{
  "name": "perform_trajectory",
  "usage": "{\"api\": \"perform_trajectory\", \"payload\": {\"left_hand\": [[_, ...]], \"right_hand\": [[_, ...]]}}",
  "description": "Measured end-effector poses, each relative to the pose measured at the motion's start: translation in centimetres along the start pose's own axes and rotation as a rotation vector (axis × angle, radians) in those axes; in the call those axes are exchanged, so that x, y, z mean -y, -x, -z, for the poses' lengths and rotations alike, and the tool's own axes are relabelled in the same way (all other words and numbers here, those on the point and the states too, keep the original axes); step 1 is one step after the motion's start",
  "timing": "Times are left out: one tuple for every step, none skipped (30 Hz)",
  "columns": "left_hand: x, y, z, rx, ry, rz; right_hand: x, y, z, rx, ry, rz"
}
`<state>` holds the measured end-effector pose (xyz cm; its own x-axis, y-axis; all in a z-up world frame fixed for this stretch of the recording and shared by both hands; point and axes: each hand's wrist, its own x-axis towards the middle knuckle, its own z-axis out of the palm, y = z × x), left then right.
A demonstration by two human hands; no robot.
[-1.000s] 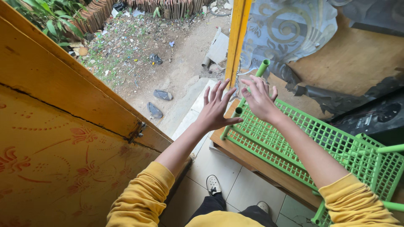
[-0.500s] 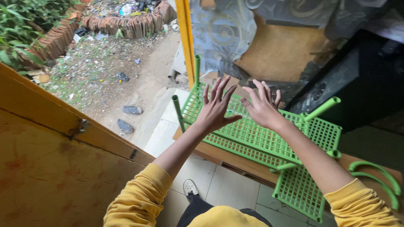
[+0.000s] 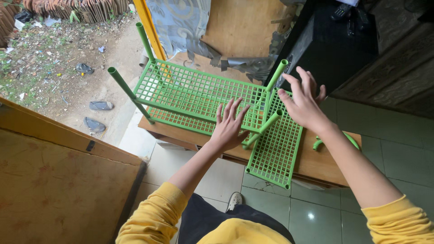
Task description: The person assembles a green plastic rack by inserting vertical poles into the grid panels and attaching curved handles. The person works on a wooden table, connecting the components by hand to form a multi-tiered structure.
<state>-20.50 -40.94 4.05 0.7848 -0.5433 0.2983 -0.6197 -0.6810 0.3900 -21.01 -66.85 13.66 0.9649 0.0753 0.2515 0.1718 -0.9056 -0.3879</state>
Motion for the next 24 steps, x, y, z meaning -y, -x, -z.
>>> {"api": "perform_trajectory", "payload": {"left_hand": [[-0.3,0.2,-0.2,0.016,-0.009,0.001],[-0.7,0.7,-0.4,0.036,-0.017,0.003],[-1.0,1.0,-0.5,0.034,-0.023,-0.004],[-1.1,1.0,-0.6,0.031,-0.030,-0.016],[-1.2,1.1,-0.5,0.028,-0.037,-0.028],[-1.5,1.1,-0.5,0.045,-0.047,-0.030],[-1.7,1.1,-0.6,0.061,-0.057,-0.031],[-2.0,1.3,-0.6,0.081,-0.066,-0.033],[-2.3,1.5,-0.7,0.086,-0.050,-0.040],[-2.7,1.7,-0.8,0.091,-0.032,-0.048],[-2.9,2.0,-0.9,0.097,-0.015,-0.056],[-3.2,2.3,-1.0,0.115,-0.002,-0.062],[-3.4,2.6,-1.2,0.133,0.010,-0.068],[-3.5,2.8,-1.5,0.152,0.020,-0.077],[-3.9,3.2,-1.8,0.174,0.023,-0.079],[-4.3,3.8,-2.1,0.199,0.024,-0.081],[-4.4,4.4,-2.3,0.223,0.025,-0.083],[-4.6,5.0,-2.7,0.235,0.027,-0.098],[-4.8,5.6,-3.1,0.246,0.028,-0.112],[-4.9,5.9,-3.5,0.255,0.030,-0.130],[-5.1,6.1,-4.0,0.270,0.038,-0.139],[-5.3,6.6,-4.4,0.288,0.047,-0.147],[-5.6,6.9,-4.9,0.307,0.055,-0.155],[-5.9,7.2,-5.4,0.321,0.055,-0.167]], "right_hand": [[-1.2,0.8,0.4,0.004,0.003,-0.032],[-2.4,1.8,0.6,0.010,0.005,-0.067],[-3.7,2.8,0.8,0.016,0.007,-0.101],[-4.9,3.8,0.8,0.028,0.020,-0.132],[-5.9,4.9,0.6,0.041,0.033,-0.162],[-6.9,6.0,0.3,0.052,0.046,-0.194],[-7.8,7.1,-0.1,0.059,0.056,-0.213],[-8.5,8.5,-0.6,0.068,0.064,-0.235],[-9.1,9.8,-1.2,0.076,0.072,-0.256],[-9.5,10.8,-2.0,0.104,0.066,-0.288],[-9.8,11.8,-2.6,0.131,0.060,-0.319],[-10.0,12.9,-3.2,0.159,0.056,-0.350],[-10.1,13.9,-4.0,0.198,0.079,-0.367],[-10.1,14.8,-5.0,0.233,0.101,-0.385],[-10.0,15.7,-5.7,0.269,0.123,-0.403],[-9.8,16.7,-6.3,0.280,0.127,-0.419],[-9.4,17.6,-7.0,0.292,0.131,-0.434],[-9.1,18.9,-7.5,0.308,0.138,-0.454],[-8.7,20.0,-8.1,0.321,0.138,-0.461],[-8.4,20.9,-8.5,0.331,0.139,-0.468],[-8.2,21.6,-8.9,0.341,0.139,-0.474],[-7.9,22.3,-9.2,0.344,0.137,-0.486],[-7.7,23.1,-9.5,0.348,0.134,-0.498],[-7.7,24.1,-9.7,0.354,0.132,-0.511]]}}
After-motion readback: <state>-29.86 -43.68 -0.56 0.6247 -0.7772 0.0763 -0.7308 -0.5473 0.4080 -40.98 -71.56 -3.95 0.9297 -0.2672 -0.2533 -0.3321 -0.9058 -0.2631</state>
